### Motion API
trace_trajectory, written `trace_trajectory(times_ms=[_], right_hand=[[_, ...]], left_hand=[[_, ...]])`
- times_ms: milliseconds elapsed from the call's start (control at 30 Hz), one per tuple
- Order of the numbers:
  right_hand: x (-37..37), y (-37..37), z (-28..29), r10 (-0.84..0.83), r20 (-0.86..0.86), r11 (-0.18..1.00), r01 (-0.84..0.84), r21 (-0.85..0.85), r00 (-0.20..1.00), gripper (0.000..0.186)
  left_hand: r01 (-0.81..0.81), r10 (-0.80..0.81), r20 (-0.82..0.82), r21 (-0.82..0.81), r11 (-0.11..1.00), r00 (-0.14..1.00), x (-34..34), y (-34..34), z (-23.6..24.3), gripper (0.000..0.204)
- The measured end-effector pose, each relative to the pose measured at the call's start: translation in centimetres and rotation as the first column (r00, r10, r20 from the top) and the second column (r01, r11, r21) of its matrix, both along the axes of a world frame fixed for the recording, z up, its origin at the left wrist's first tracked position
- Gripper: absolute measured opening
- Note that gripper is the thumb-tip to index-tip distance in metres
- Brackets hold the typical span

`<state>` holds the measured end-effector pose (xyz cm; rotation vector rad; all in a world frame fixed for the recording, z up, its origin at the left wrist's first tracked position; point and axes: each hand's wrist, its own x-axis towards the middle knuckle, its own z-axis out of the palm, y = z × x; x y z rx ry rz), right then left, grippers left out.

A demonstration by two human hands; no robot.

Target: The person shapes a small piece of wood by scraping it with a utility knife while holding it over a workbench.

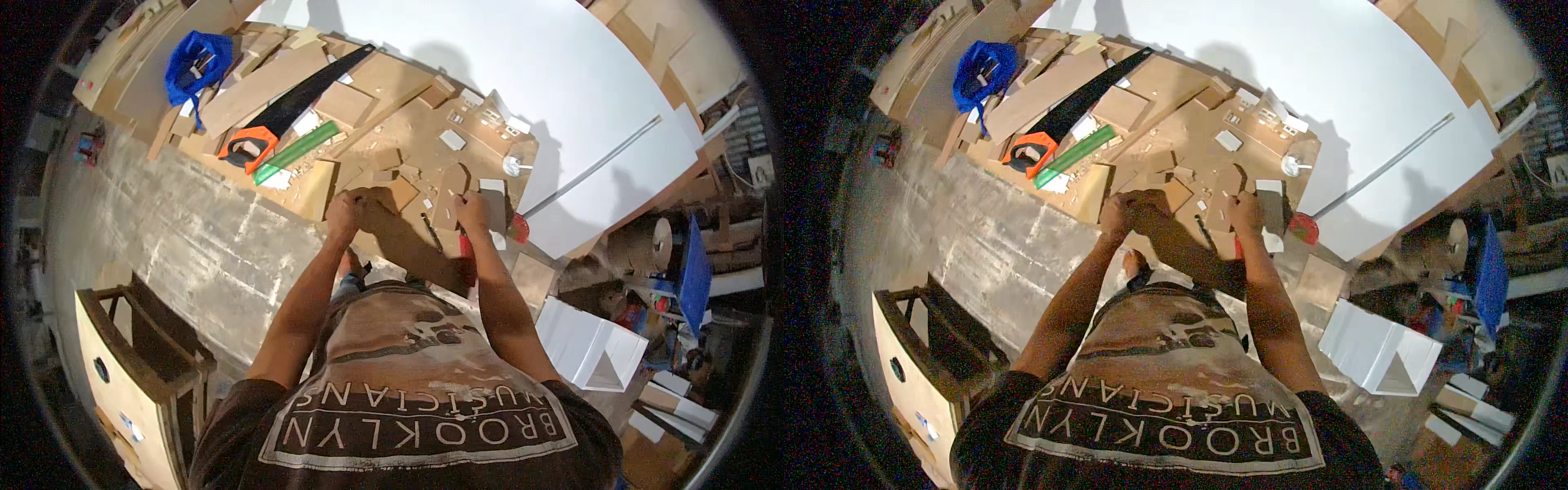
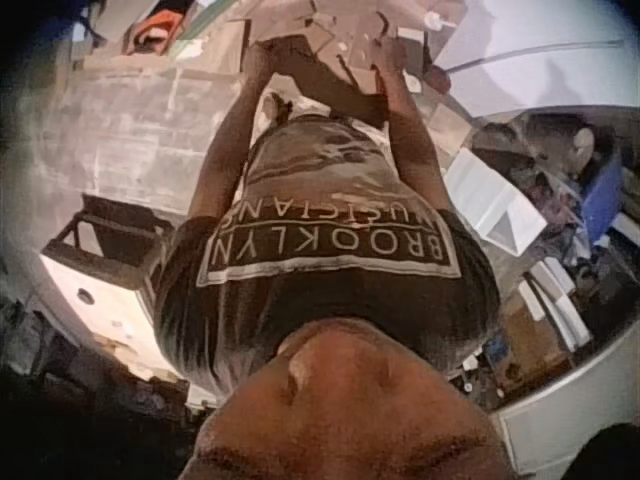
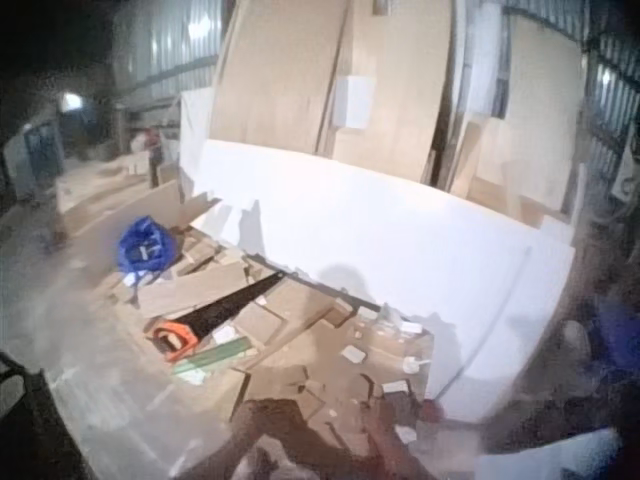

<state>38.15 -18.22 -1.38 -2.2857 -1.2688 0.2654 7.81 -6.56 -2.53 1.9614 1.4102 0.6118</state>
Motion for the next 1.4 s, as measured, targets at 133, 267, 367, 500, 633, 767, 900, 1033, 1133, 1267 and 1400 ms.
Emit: trace_trajectory(times_ms=[133,267,367,500,633,767,900,1033,1133,1267,1400], right_hand=[[-0.2,-0.1,0.5,-0.022,-0.053,0.999,0.020,-0.049,0.998,0.026],[-1.5,-0.4,2.1,-0.060,-0.088,0.998,0.061,0.008,0.994,0.025],[-2.2,-1.1,2.5,-0.128,-0.023,0.989,0.129,0.074,0.992,0.021],[-6.8,0.1,3.6,0.164,-0.059,0.986,-0.161,0.048,0.985,0.014],[-13.1,3.2,3.1,0.432,-0.062,0.895,-0.420,0.147,0.900,0.017],[-16.6,6.5,2.9,0.583,0.004,0.811,-0.582,-0.065,0.812,0.022],[-18.3,7.3,4.4,0.654,-0.013,0.744,-0.646,-0.170,0.757,0.023],[-18.8,5.5,2.7,0.523,0.107,0.846,-0.500,-0.185,0.846,0.023],[-18.9,4.0,1.5,0.301,-0.103,0.918,-0.318,-0.236,0.948,0.021],[-17.6,2.0,1.5,0.209,-0.379,0.975,-0.161,0.154,0.902,0.036],[-16.4,0.9,1.0,0.187,-0.425,0.973,-0.107,0.206,0.886,0.033]], left_hand=[[0.019,-0.018,-0.091,0.012,1.000,0.996,0.2,-0.4,1.0,0.018],[-0.060,0.060,-0.004,-0.043,0.997,0.998,-1.6,-0.8,2.0,0.021],[-0.204,0.204,-0.009,0.019,0.979,0.979,-3.9,-1.5,4.4,0.024],[-0.204,0.261,-0.173,0.292,0.934,0.950,-7.0,-1.7,5.6,0.034],[-0.120,0.193,-0.206,0.321,0.939,0.959,-8.1,0.8,2.6,0.035],[0.015,0.075,-0.210,0.398,0.917,0.975,-3.9,2.9,4.7,0.030],[0.250,-0.133,-0.292,0.412,0.876,0.947,-3.4,5.5,1.0,0.024],[0.226,-0.194,-0.159,0.216,0.950,0.968,-3.3,7.0,0.0,0.017],[0.119,-0.071,0.237,-0.198,0.973,0.969,-3.0,6.7,1.2,0.017],[0.209,0.193,0.519,-0.618,0.758,0.833,-2.8,5.3,2.4,0.022],[0.207,0.237,0.495,-0.684,0.699,0.836,-2.6,4.0,2.1,0.024]])
